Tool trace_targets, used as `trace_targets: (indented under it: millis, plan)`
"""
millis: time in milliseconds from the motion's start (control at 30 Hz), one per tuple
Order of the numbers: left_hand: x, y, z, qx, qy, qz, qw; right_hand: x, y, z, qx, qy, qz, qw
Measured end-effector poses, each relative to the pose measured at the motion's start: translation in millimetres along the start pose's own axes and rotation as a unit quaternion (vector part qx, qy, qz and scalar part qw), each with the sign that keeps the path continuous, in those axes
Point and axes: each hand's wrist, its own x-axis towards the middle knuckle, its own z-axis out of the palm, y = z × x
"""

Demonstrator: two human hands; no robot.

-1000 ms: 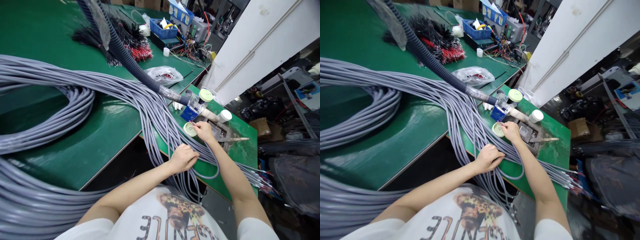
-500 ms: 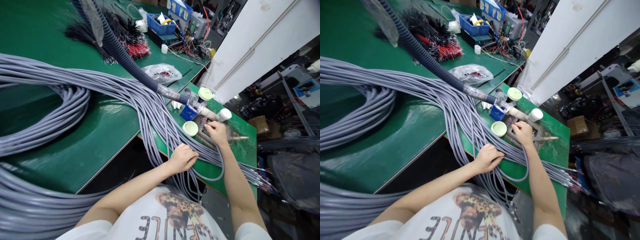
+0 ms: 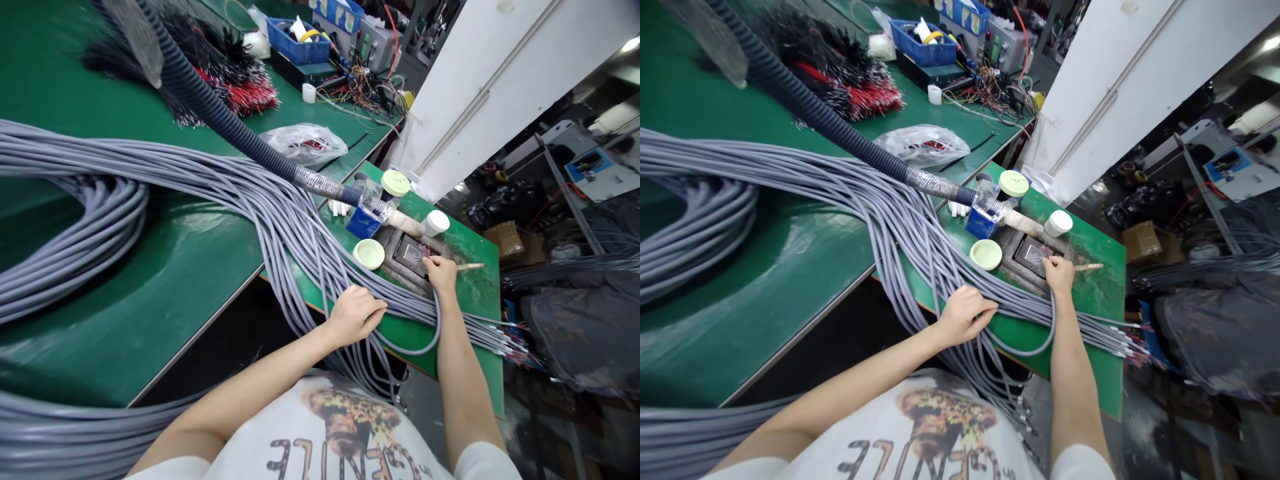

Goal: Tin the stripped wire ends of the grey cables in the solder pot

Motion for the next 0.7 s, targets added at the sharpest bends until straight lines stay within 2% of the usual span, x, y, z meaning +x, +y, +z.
trace_targets:
  millis: [500, 600, 700]
  plan:
    - [0.3, 0.0, 0.0, -0.004, 0.0, 0.0, 1.0, 0.7, -2.7, 2.4, -0.006, -0.015, 0.01, 1.0]
    - [0.8, 0.7, -0.3, -0.004, 0.003, -0.002, 1.0, -2.1, -12.5, -6.4, 0.022, -0.007, 0.001, 1.0]
    - [1.5, 1.2, 0.0, -0.003, 0.005, -0.003, 1.0, -6.2, -32.9, -17.3, 0.064, -0.014, -0.027, 0.997]
